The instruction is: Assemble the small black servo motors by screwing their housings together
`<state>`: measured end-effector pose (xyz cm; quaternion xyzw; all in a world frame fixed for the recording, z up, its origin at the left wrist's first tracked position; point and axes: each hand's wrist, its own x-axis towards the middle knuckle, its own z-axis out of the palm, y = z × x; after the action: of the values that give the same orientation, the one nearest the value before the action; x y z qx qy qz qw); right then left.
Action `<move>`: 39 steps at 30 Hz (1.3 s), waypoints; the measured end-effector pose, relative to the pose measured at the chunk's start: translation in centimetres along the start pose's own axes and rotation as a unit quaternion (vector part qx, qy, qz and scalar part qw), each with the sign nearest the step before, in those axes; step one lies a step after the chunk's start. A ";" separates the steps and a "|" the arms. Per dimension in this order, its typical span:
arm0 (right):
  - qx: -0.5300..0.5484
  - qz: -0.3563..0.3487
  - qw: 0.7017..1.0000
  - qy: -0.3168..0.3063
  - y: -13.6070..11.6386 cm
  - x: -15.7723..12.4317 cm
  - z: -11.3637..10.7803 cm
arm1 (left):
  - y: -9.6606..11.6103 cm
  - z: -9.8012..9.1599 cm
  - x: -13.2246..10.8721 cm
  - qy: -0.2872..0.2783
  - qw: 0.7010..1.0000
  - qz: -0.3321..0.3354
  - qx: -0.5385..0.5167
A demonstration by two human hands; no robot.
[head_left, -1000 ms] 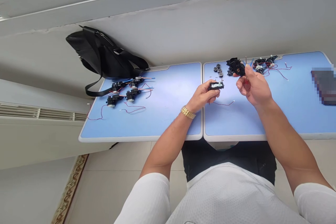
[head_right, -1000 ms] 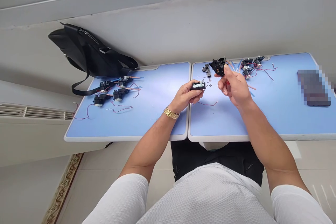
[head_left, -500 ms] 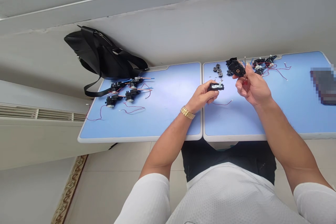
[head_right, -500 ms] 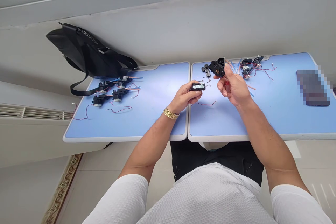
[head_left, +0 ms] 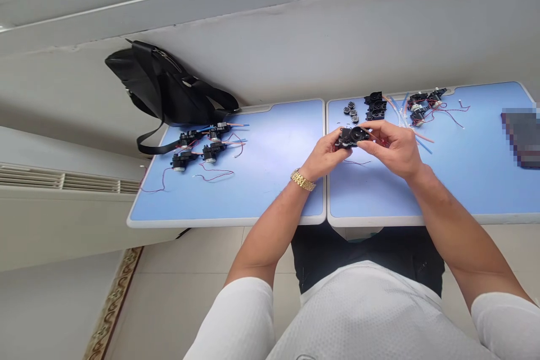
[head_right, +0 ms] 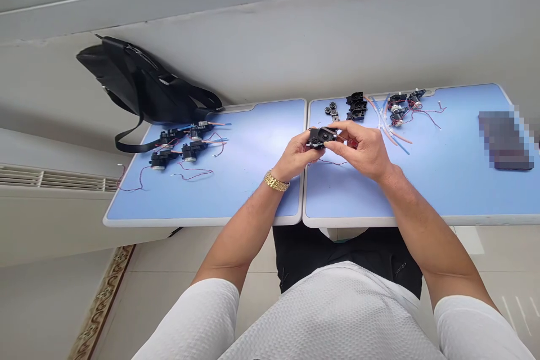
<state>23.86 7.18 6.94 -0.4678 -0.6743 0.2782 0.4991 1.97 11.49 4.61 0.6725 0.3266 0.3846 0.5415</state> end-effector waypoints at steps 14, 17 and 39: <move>-0.072 -0.062 0.995 -0.011 -0.1 -0.2 -0.1 | -0.5 -0.4 0.1 0.009 0.999 0.038 0.013; -0.072 -0.065 0.995 -0.021 0.0 -0.2 -0.1 | -0.5 -0.5 0.1 0.007 0.999 0.041 0.015; -0.073 -0.070 0.993 -0.056 0.6 -0.1 -0.5 | -0.7 -0.9 -0.1 -0.035 0.995 0.008 -0.089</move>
<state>24.59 7.30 6.54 -0.4377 -0.7511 0.2186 0.4433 1.16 11.97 4.04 0.6373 0.2666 0.3926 0.6072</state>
